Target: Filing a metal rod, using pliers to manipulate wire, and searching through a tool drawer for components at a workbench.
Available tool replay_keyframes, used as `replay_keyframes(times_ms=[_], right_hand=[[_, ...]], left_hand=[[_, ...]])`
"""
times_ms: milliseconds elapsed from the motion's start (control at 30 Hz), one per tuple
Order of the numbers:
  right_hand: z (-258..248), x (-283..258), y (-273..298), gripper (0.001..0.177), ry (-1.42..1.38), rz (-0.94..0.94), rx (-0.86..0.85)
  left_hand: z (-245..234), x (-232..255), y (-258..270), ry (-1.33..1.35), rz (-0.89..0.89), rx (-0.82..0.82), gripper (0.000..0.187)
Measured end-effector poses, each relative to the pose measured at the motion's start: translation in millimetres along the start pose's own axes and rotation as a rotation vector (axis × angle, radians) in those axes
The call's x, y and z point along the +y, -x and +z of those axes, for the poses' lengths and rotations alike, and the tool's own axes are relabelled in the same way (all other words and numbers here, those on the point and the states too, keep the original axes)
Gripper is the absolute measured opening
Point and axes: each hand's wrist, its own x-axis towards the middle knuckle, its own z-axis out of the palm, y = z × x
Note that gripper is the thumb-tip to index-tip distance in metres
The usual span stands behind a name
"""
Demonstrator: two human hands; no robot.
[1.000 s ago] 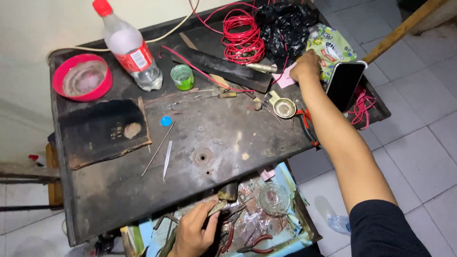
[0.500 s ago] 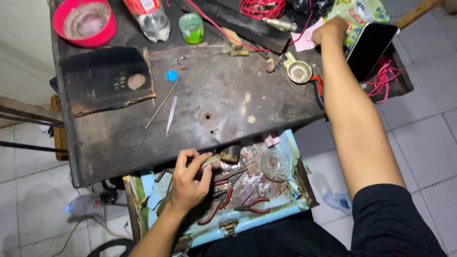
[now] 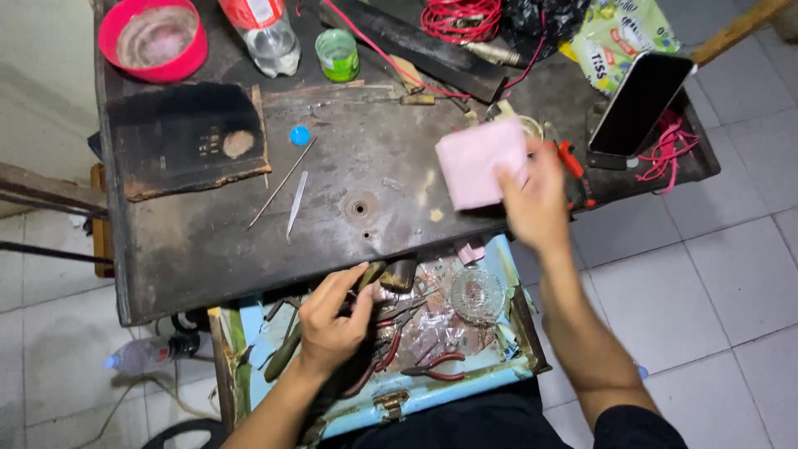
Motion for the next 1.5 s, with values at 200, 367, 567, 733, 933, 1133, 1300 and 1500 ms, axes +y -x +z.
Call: replay_keyframes(times_ms=[200, 367, 567, 733, 933, 1133, 1300, 1500], right_hand=[[57, -34, 110, 0.044, -0.189, 0.319, -0.382], [62, -28, 120, 0.042, -0.303, 0.439, -0.341], [56, -68, 92, 0.042, -0.486, 0.212, -0.154], [51, -115, 36, 0.036, -0.464, -0.083, -0.141], [68, -138, -2, 0.019, -0.608, -0.420, -0.034], [84, -178, -3, 0.022, -0.633, -0.349, 0.079], [88, -152, -8, 0.072, -0.699, -0.565, 0.091], [90, -179, -15, 0.061, -0.685, -0.609, 0.094]], left_hand=[[23, 19, 17, -0.080, 0.238, -0.008, 0.021], [-2, -8, 1, -0.359, 0.179, 0.047, 0.014], [-8, -15, 14, 0.054, -0.289, 0.170, 0.013], [12, -15, 27, 0.108, -0.247, 0.092, 0.012], [7, -9, 20, 0.155, -0.252, 0.031, 0.011], [-6, -3, 9, 0.098, -0.185, -0.023, 0.013], [-8, -6, 10, 0.073, -0.146, -0.014, 0.016], [-8, -7, 9, 0.087, -0.119, -0.013, 0.014]])
